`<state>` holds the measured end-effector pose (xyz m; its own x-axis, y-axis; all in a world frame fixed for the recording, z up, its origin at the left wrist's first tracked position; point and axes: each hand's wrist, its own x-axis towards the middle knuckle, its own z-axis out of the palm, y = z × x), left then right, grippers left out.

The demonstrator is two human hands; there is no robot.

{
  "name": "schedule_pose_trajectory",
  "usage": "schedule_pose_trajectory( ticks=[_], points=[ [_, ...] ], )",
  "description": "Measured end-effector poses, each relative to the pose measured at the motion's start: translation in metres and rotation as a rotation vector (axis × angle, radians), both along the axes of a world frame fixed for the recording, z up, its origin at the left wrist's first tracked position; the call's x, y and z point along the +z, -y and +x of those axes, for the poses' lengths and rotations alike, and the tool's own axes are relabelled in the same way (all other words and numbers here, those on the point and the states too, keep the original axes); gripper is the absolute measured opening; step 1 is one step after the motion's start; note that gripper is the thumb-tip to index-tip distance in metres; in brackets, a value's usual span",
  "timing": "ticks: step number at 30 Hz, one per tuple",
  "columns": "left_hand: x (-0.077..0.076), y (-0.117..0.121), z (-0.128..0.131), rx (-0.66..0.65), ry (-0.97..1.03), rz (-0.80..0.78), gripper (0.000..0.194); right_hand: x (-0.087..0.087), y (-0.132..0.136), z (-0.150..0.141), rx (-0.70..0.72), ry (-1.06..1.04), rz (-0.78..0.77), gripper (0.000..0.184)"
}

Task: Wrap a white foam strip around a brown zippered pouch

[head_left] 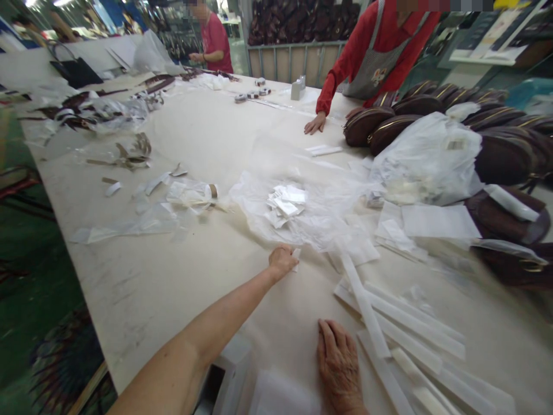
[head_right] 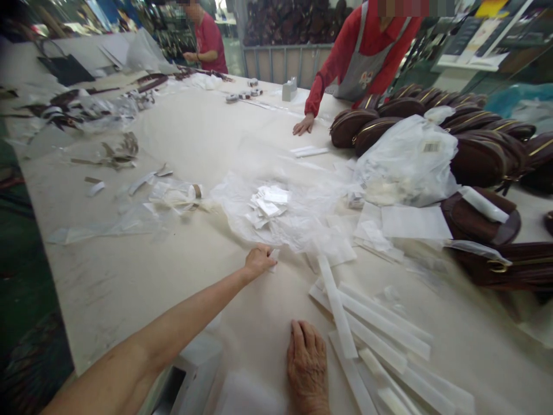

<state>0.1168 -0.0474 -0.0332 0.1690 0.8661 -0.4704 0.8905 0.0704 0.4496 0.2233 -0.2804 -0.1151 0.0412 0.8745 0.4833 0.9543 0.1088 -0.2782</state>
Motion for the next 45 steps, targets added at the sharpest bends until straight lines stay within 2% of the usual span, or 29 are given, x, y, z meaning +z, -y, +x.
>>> schedule_pose_trajectory(
  ticks=[2, 5, 8, 10, 11, 13, 16, 19, 21, 24, 28, 31, 33, 35, 39, 41, 43, 45],
  points=[
    [0.015, -0.009, -0.001, -0.040, 0.075, -0.031, 0.011, 0.002, 0.000, 0.000, 0.002, -0.003, -0.017, 0.028],
    [0.041, -0.045, -0.003, -0.028, 0.172, 0.028, 0.013, 0.007, 0.000, -0.001, 0.000, -0.004, -0.039, 0.027],
    [0.060, -0.087, -0.014, 0.013, 0.198, 0.104, 0.030, 0.010, -0.001, -0.002, -0.002, 0.002, -0.049, 0.026],
    [0.066, -0.097, -0.033, -0.003, 0.164, 0.102, 0.043, 0.010, -0.002, -0.002, 0.006, 0.005, -0.055, 0.026],
    [0.066, -0.093, -0.046, -0.032, 0.129, 0.085, 0.048, 0.009, -0.002, -0.002, 0.009, 0.005, -0.059, 0.026],
    [0.065, -0.067, -0.078, -0.134, 0.032, 0.021, 0.054, 0.009, -0.002, -0.001, 0.010, 0.005, -0.060, 0.026],
    [0.056, 0.000, -0.125, -0.317, -0.123, -0.115, 0.051, 0.009, -0.002, -0.001, 0.007, 0.020, -0.046, 0.027],
    [0.041, 0.058, -0.157, -0.403, -0.239, -0.145, 0.042, 0.008, -0.003, 0.000, 0.023, 0.062, -0.011, 0.029],
    [0.032, 0.079, -0.168, -0.414, -0.282, -0.135, 0.035, 0.005, -0.002, 0.001, 0.048, 0.099, 0.010, 0.031],
    [0.024, 0.090, -0.174, -0.400, -0.295, -0.140, 0.022, -0.001, -0.001, 0.003, 0.075, 0.128, 0.021, 0.034],
    [0.024, 0.096, -0.175, -0.337, -0.226, -0.183, 0.018, -0.008, 0.001, 0.005, 0.058, 0.124, 0.028, 0.040],
    [0.029, 0.085, -0.164, -0.238, -0.126, -0.190, 0.022, -0.010, 0.000, 0.006, 0.049, 0.137, 0.050, 0.045],
    [0.034, 0.061, -0.144, -0.160, -0.032, -0.166, 0.019, -0.010, 0.000, 0.006, 0.060, 0.156, 0.061, 0.048],
    [0.042, 0.024, -0.117, -0.084, 0.073, -0.114, 0.012, -0.012, -0.001, 0.005, 0.058, 0.162, 0.074, 0.050],
    [0.056, -0.052, -0.063, 0.020, 0.213, 0.076, 0.033, -0.021, -0.001, 0.005, 0.022, 0.146, 0.089, 0.050],
    [0.055, -0.067, -0.051, 0.052, 0.227, 0.195, 0.046, -0.027, 0.000, 0.007, 0.020, 0.139, 0.095, 0.050],
    [0.045, -0.060, -0.049, -0.002, 0.186, 0.337, 0.061, -0.031, 0.000, 0.010, 0.030, 0.141, 0.103, 0.050],
    [0.025, -0.042, -0.055, -0.282, 0.007, 0.562, 0.083, -0.033, -0.002, 0.012, 0.030, 0.153, 0.134, 0.050]
  ],
)
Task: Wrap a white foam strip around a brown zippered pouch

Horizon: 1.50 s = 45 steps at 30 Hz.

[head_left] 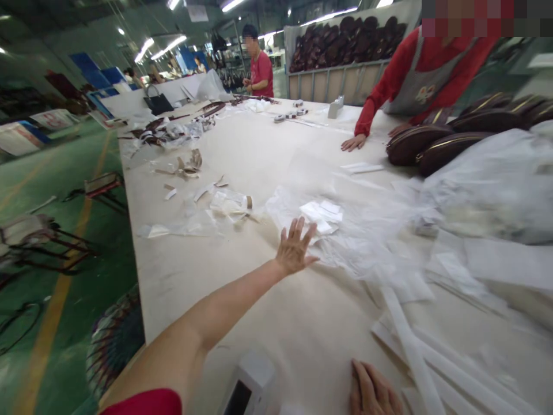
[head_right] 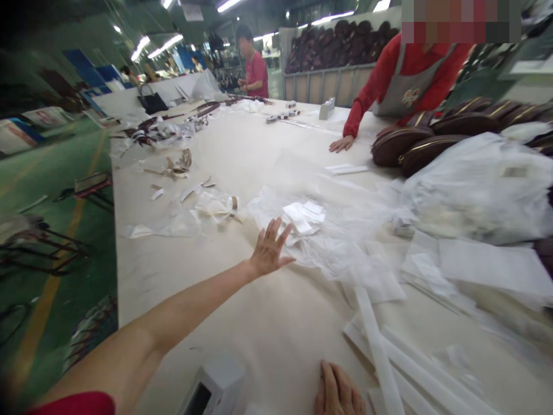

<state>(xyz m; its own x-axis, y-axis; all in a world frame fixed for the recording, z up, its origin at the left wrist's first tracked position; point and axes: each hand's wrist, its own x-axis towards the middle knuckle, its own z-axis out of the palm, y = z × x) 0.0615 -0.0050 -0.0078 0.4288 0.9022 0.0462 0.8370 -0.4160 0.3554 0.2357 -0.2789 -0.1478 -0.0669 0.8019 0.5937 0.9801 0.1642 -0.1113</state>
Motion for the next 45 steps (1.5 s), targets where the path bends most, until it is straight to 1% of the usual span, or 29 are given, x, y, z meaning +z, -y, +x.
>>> schedule_pose_trajectory(
  ticks=[1, 2, 3, 5, 7, 9, 12, 15, 17, 21, 24, 25, 27, 29, 30, 32, 35, 36, 37, 39, 41, 43, 45],
  points=[
    [-0.012, 0.008, -0.003, -0.092, -0.112, 0.031, 0.092, -0.001, -0.002, 0.000, -0.005, 0.005, 0.024, 0.050],
    [-0.025, 0.013, -0.005, -0.133, -0.197, 0.027, 0.092, -0.001, -0.004, 0.000, -0.018, 0.005, 0.053, 0.050],
    [-0.037, 0.015, -0.005, -0.091, -0.245, 0.018, 0.090, -0.002, -0.006, -0.001, -0.043, 0.004, 0.092, 0.049],
    [-0.056, 0.008, 0.001, 0.008, -0.269, -0.004, 0.077, -0.005, -0.010, -0.004, -0.097, 0.003, 0.154, 0.050],
    [-0.066, -0.009, 0.015, 0.095, -0.255, -0.016, 0.067, -0.007, -0.011, -0.006, -0.122, 0.009, 0.173, 0.051],
    [-0.069, -0.029, 0.029, 0.136, -0.249, -0.032, 0.066, -0.010, -0.009, -0.005, -0.112, 0.019, 0.147, 0.051],
    [-0.070, -0.056, 0.048, 0.157, -0.241, -0.062, 0.066, -0.012, -0.003, -0.003, -0.060, 0.004, 0.061, 0.050],
    [-0.071, -0.080, 0.062, 0.171, -0.235, -0.092, 0.064, -0.008, 0.003, -0.002, -0.050, -0.050, -0.004, 0.047],
    [-0.071, -0.096, 0.069, 0.179, -0.228, -0.106, 0.064, -0.001, 0.005, -0.003, -0.051, -0.091, -0.062, 0.045],
    [-0.067, -0.125, 0.080, 0.190, -0.193, -0.121, 0.063, 0.019, 0.004, -0.007, -0.031, -0.179, -0.185, 0.036],
    [-0.061, -0.131, 0.082, 0.195, -0.173, -0.129, 0.069, 0.032, 0.002, -0.009, -0.039, -0.219, -0.228, 0.032],
    [-0.059, -0.129, 0.081, 0.205, -0.170, -0.123, 0.076, 0.035, 0.001, -0.009, -0.045, -0.228, -0.240, 0.032],
    [-0.057, -0.117, 0.076, 0.227, -0.163, -0.065, 0.089, 0.039, 0.000, -0.010, -0.050, -0.246, -0.257, 0.032],
    [-0.057, -0.095, 0.067, 0.194, -0.162, 0.039, 0.090, 0.041, 0.000, -0.011, -0.054, -0.263, -0.272, 0.032],
    [-0.059, -0.081, 0.062, 0.141, -0.163, 0.085, 0.087, 0.042, 0.000, -0.012, -0.058, -0.268, -0.277, 0.032],
    [-0.063, -0.050, 0.050, -0.033, -0.167, 0.115, 0.077, 0.043, 0.000, -0.013, -0.063, -0.270, -0.285, 0.032],
    [-0.071, 0.002, 0.031, -0.339, -0.186, 0.056, 0.062, 0.042, 0.001, -0.014, -0.067, -0.268, -0.286, 0.032],
    [-0.073, 0.019, 0.025, -0.421, -0.195, 0.039, 0.057, 0.042, 0.001, -0.014, -0.069, -0.268, -0.284, 0.032],
    [-0.075, 0.034, 0.020, -0.474, -0.199, 0.022, 0.055, 0.042, 0.001, -0.015, -0.073, -0.268, -0.281, 0.031],
    [-0.076, 0.061, 0.007, -0.552, -0.209, -0.024, 0.053, 0.043, 0.001, -0.016, -0.078, -0.265, -0.275, 0.029],
    [-0.074, 0.082, -0.006, -0.617, -0.238, -0.074, 0.052, 0.044, 0.001, -0.017, -0.081, -0.256, -0.265, 0.027],
    [-0.068, 0.094, -0.023, -0.659, -0.288, -0.112, 0.050, 0.045, 0.001, -0.018, -0.087, -0.247, -0.264, 0.025],
    [-0.063, 0.100, -0.043, -0.654, -0.336, -0.148, 0.050, 0.044, 0.002, -0.017, -0.090, -0.247, -0.280, 0.025]
  ],
)
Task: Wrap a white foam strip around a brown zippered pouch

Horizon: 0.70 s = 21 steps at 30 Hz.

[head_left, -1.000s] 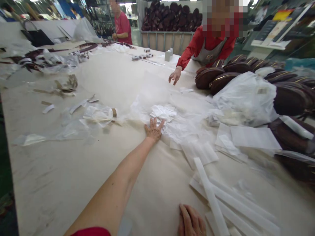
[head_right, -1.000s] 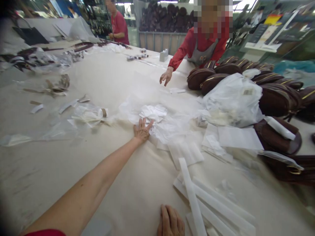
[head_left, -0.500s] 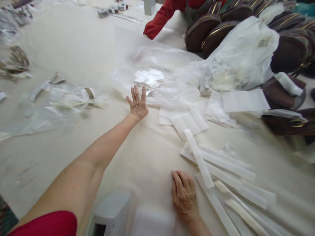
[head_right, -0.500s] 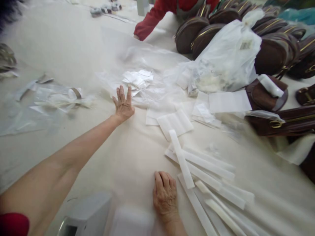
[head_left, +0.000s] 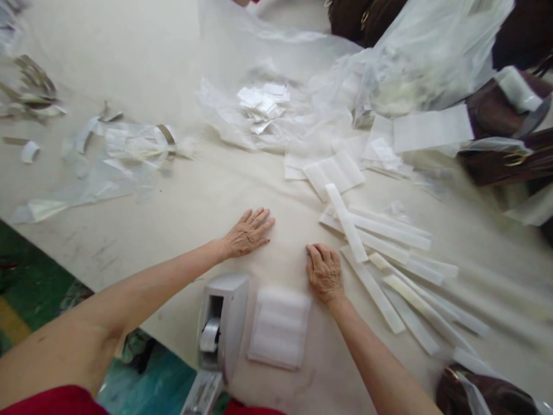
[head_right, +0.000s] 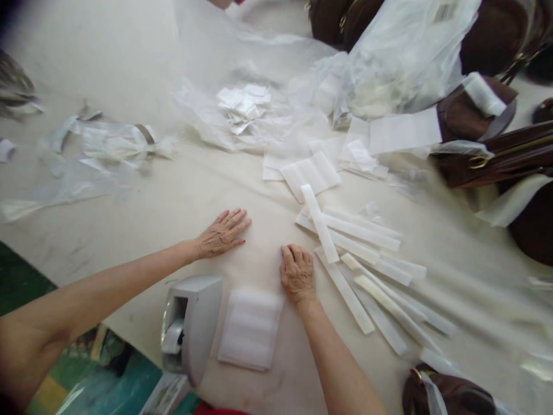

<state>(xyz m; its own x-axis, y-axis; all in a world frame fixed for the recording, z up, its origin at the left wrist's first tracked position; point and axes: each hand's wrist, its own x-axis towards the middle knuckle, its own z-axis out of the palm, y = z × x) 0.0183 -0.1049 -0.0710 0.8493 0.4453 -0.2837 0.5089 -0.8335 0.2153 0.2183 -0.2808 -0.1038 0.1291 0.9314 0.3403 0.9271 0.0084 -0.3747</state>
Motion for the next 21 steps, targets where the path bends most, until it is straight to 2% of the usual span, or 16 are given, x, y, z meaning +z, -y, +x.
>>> schedule_pose_trajectory(
  ticks=[2, 4, 7, 8, 9, 11, 12, 14, 16, 18, 21],
  points=[
    [0.007, 0.002, -0.024, 0.054, -0.028, -0.013, 0.049, -0.003, 0.001, 0.000, 0.003, -0.019, -0.025, 0.025],
    [0.020, 0.006, -0.048, 0.137, -0.031, -0.002, 0.045, -0.005, 0.002, 0.000, 0.000, -0.057, -0.066, 0.025],
    [0.060, 0.031, -0.071, 0.267, 0.071, 0.137, 0.039, -0.004, 0.004, -0.001, -0.012, -0.113, -0.159, 0.026],
    [0.076, 0.047, -0.073, 0.293, 0.175, 0.234, 0.035, -0.002, 0.004, -0.002, -0.014, -0.116, -0.181, 0.027],
    [0.092, 0.068, -0.072, 0.264, 0.283, 0.303, 0.034, -0.001, 0.005, -0.003, -0.017, -0.108, -0.192, 0.027],
    [0.114, 0.120, -0.062, 0.152, 0.409, 0.308, 0.038, 0.002, 0.004, -0.004, -0.024, -0.074, -0.200, 0.026],
    [0.119, 0.149, -0.054, 0.115, 0.439, 0.287, 0.041, 0.003, 0.003, -0.005, -0.031, -0.060, -0.207, 0.026],
    [0.115, 0.203, -0.036, 0.109, 0.423, 0.273, 0.046, 0.006, 0.000, -0.004, -0.049, -0.044, -0.231, 0.026],
    [0.093, 0.246, -0.017, 0.135, 0.323, 0.339, 0.054, 0.010, -0.001, -0.003, -0.059, -0.048, -0.261, 0.027],
    [0.063, 0.272, -0.005, 0.316, 0.221, 0.403, 0.063, 0.019, 0.005, -0.004, -0.055, -0.068, -0.287, 0.029],
    [0.022, 0.286, -0.004, 0.604, 0.157, 0.438, 0.065, 0.034, 0.034, -0.018, -0.041, -0.108, -0.314, 0.034]
  ],
)
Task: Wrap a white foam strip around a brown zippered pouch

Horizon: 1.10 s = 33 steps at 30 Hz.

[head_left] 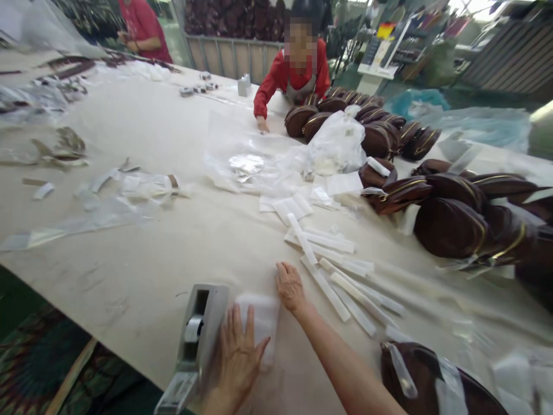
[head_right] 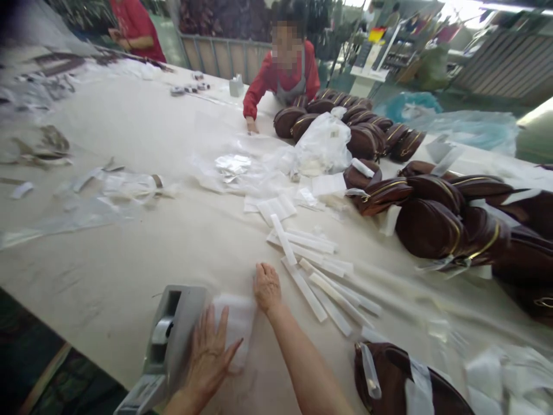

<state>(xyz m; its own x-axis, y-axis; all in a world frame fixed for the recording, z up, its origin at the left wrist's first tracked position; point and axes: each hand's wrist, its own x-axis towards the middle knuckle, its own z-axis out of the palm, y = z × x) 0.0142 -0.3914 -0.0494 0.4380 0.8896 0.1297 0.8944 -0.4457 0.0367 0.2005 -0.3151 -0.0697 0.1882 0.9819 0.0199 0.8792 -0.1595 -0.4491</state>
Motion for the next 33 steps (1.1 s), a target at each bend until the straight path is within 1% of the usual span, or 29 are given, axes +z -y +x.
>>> schedule_pose_trajectory(
  ticks=[2, 3, 4, 6, 9, 11, 12, 14, 17, 19, 21, 23, 25, 26, 27, 28, 30, 31, 33],
  points=[
    [-0.016, 0.001, -0.005, 0.129, 0.016, -0.096, 0.060, 0.009, 0.029, -0.017, 0.015, -0.026, -0.014, 0.035],
    [-0.019, 0.000, -0.008, 0.182, 0.028, -0.167, 0.058, 0.012, 0.043, -0.026, 0.026, -0.047, -0.030, 0.037],
    [-0.019, -0.001, -0.009, 0.232, 0.043, -0.245, 0.058, 0.014, 0.056, -0.034, 0.028, -0.084, -0.059, 0.040],
    [-0.011, -0.005, -0.007, 0.316, 0.080, -0.393, 0.061, 0.017, 0.074, -0.046, -0.005, -0.200, -0.154, 0.051],
    [0.013, -0.010, 0.001, 0.391, 0.161, -0.528, 0.067, 0.021, 0.080, -0.049, -0.084, -0.372, -0.320, 0.065],
    [0.028, -0.011, 0.005, 0.444, 0.223, -0.588, 0.070, 0.025, 0.080, -0.044, -0.096, -0.419, -0.383, 0.066],
    [0.033, -0.009, 0.006, 0.475, 0.248, -0.616, 0.069, 0.027, 0.080, -0.042, -0.093, -0.426, -0.397, 0.064],
    [0.037, -0.004, 0.007, 0.538, 0.274, -0.673, 0.063, 0.033, 0.086, -0.040, -0.076, -0.429, -0.412, 0.056],
    [0.035, 0.005, 0.008, 0.592, 0.271, -0.745, 0.049, 0.041, 0.098, -0.035, -0.033, -0.426, -0.432, 0.041],
    [0.034, 0.006, 0.012, 0.597, 0.282, -0.771, 0.040, 0.048, 0.100, -0.023, -0.011, -0.415, -0.406, 0.039],
    [0.036, -0.001, 0.019, 0.563, 0.313, -0.758, 0.030, 0.057, 0.092, 0.005, -0.012, -0.389, -0.322, 0.039],
    [0.041, -0.017, 0.029, 0.510, 0.342, -0.719, 0.027, 0.068, 0.076, 0.048, -0.044, -0.336, -0.213, 0.034],
    [0.046, -0.038, 0.042, 0.479, 0.345, -0.655, 0.037, 0.078, 0.055, 0.101, -0.106, -0.247, -0.139, 0.030],
    [0.046, -0.049, 0.048, 0.450, 0.314, -0.578, 0.042, 0.082, 0.045, 0.129, -0.144, -0.194, -0.116, 0.031],
    [0.044, -0.060, 0.055, 0.406, 0.263, -0.469, 0.046, 0.086, 0.036, 0.156, -0.182, -0.139, -0.103, 0.032],
    [0.040, -0.072, 0.062, 0.346, 0.201, -0.342, 0.049, 0.088, 0.027, 0.181, -0.214, -0.087, -0.098, 0.035],
    [0.026, -0.095, 0.076, 0.194, 0.083, -0.108, 0.055, 0.090, 0.011, 0.224, -0.257, 0.008, -0.104, 0.038],
    [0.017, -0.107, 0.084, 0.118, 0.047, -0.034, 0.055, 0.089, 0.003, 0.241, -0.265, 0.049, -0.113, 0.039],
    [-0.005, -0.130, 0.099, 0.003, 0.027, 0.009, 0.049, 0.084, -0.014, 0.269, -0.252, 0.122, -0.140, 0.042]
  ],
)
